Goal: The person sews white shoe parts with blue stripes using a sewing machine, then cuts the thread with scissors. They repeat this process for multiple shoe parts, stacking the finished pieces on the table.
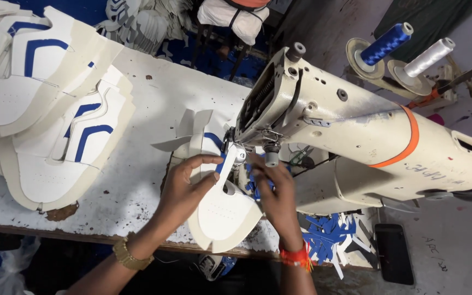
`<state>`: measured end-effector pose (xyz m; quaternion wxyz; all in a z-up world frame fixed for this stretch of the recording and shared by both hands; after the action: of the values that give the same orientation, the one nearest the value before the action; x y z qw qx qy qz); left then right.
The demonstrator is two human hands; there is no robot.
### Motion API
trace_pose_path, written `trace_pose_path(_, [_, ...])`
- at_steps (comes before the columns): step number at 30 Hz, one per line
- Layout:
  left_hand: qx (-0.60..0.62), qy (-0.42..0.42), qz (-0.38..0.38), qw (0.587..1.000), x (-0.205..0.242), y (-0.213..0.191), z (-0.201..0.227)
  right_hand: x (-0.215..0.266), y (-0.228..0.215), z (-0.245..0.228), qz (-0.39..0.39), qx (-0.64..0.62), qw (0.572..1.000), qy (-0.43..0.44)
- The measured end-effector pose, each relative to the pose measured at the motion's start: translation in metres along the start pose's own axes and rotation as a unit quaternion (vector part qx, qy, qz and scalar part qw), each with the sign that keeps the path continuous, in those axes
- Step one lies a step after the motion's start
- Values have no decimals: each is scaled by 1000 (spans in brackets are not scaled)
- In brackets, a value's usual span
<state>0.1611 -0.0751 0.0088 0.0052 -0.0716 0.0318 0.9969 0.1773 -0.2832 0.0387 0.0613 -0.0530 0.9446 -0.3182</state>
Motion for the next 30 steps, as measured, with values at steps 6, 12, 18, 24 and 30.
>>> trace_pose_path(6, [18,24,7,1000,4,5,-4,44,-6,50,7,-122,970,211])
trace_pose_path(12, [30,-27,15,999,3,8,4,64,26,111,-37,-188,953,234])
trace_pose_path(18, [56,-32,17,998,4,6,1,55,-47,-2,130,-32,989,70])
trace_pose_path(24, [56,-19,23,998,7,8,2,24,-9,2,183,-227,956,-11])
trace_pose_path(30, [85,-18,26,996,7,10,-1,52,35,-5,156,-403,879,200])
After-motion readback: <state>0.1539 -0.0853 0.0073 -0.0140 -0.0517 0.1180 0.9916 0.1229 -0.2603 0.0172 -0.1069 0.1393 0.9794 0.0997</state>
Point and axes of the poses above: each hand's wrist, its own x-axis away from the middle knuckle, its own y-axis out of the palm, z = x × y, the point moved 2 cm from there along -x, towards the middle knuckle, and after that the axes turned 9 degrees about y, right-handed, at the moved point
